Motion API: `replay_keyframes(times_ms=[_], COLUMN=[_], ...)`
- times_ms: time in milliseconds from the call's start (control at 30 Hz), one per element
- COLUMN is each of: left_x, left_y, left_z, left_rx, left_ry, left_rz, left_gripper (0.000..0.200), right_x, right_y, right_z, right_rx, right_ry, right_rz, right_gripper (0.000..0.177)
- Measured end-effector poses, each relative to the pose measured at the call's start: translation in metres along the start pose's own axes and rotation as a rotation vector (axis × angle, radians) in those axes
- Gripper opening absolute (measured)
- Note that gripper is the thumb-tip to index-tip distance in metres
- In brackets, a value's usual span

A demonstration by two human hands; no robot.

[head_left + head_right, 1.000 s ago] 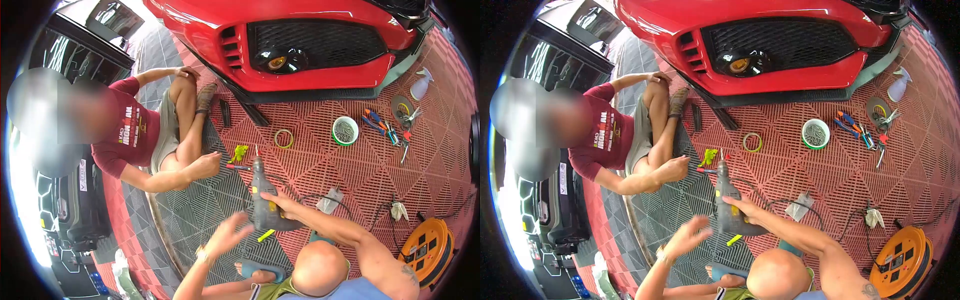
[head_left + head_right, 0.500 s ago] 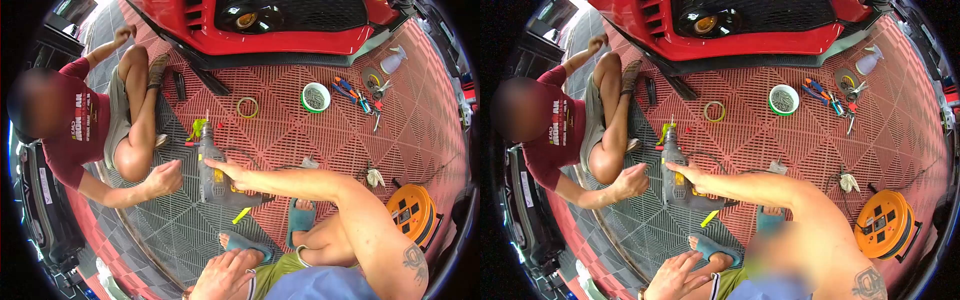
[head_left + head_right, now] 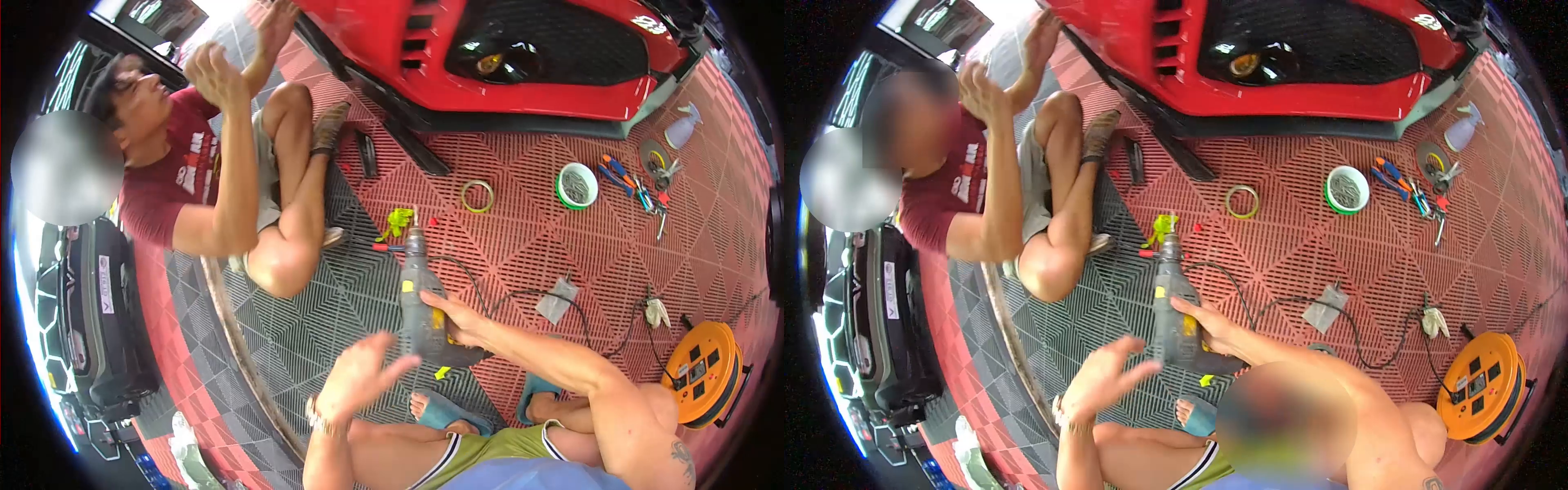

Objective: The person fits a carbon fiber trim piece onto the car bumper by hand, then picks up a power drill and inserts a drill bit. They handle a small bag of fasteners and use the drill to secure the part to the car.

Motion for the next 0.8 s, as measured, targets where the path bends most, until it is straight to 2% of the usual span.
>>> replay_keyframes(times_ms=[67, 133, 200, 233, 300, 333, 400, 467, 500, 533, 633, 700, 733, 800], left_x=[-0.011, -0.055, -0.049, -0.044, -0.037, -0.030, -0.016, -0.013, -0.010, -0.011, -0.016, -0.017, -0.016, -0.017], left_y=[0.026, 0.057, 0.056, 0.057, 0.054, 0.047, 0.037, 0.021, 0.014, 0.008, 0.000, -0.003, -0.002, -0.004], left_z=[0.028, 0.049, 0.024, 0.023, 0.028, 0.026, 0.034, 0.046, 0.049, 0.053, 0.060, 0.058, 0.057, 0.058], left_rx=[0.049, -0.050, -0.015, -0.063, -0.083, -0.089, -0.061, 0.001, -0.006, 0.011, 0.027, 0.002, 0.001, 0.021], left_ry=[-0.188, -0.672, -0.774, -0.776, -0.940, -1.018, -0.984, -1.095, -1.091, -1.089, -1.059, -1.004, -1.008, -0.983], left_rz=[-0.061, -0.033, -0.010, -0.084, -0.084, -0.081, -0.048, -0.015, -0.008, 0.007, 0.069, 0.076, 0.076, 0.138], left_gripper=[0.076, 0.091, 0.091, 0.087, 0.083, 0.082, 0.082, 0.085, 0.085, 0.086, 0.087, 0.086, 0.086, 0.083], right_x=[-0.002, -0.006, -0.020, -0.023, -0.028, -0.024, -0.010, 0.068, 0.069, 0.088, 0.116, 0.123, 0.117, 0.115], right_y=[-0.008, -0.018, -0.026, -0.030, -0.034, -0.030, -0.037, -0.020, -0.027, -0.021, -0.021, -0.028, -0.029, -0.029], right_z=[0.003, -0.003, 0.002, 0.002, 0.038, 0.050, 0.078, 0.084, 0.080, 0.055, 0.028, 0.021, 0.015, 0.006], right_rx=[-0.001, -0.027, 0.006, -0.021, 0.344, 0.362, 0.142, 0.264, 0.327, 0.391, 0.283, 0.315, 0.464, 0.519], right_ry=[0.008, 0.009, -0.033, -0.027, -0.649, -0.777, -0.681, -1.127, -1.572, -1.599, -1.472, -1.661, -1.760, -1.807], right_rz=[0.053, 0.090, 0.144, 0.133, 0.050, 0.088, 0.192, -0.038, -0.056, 0.052, -0.086, -0.175, -0.077, -0.095], right_gripper=[0.055, 0.056, 0.062, 0.062, 0.068, 0.068, 0.056, 0.033, 0.022, 0.019, 0.015, 0.012, 0.010, 0.009])
Point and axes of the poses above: each hand's wrist, its own y-axis towards the middle knuckle, its own x-axis out of the back of the hand, z = x × y, the point moved 8 cm from there along y, towards the middle knuckle, and after that the axes turned 1 degree about y, right-handed, at the moved point
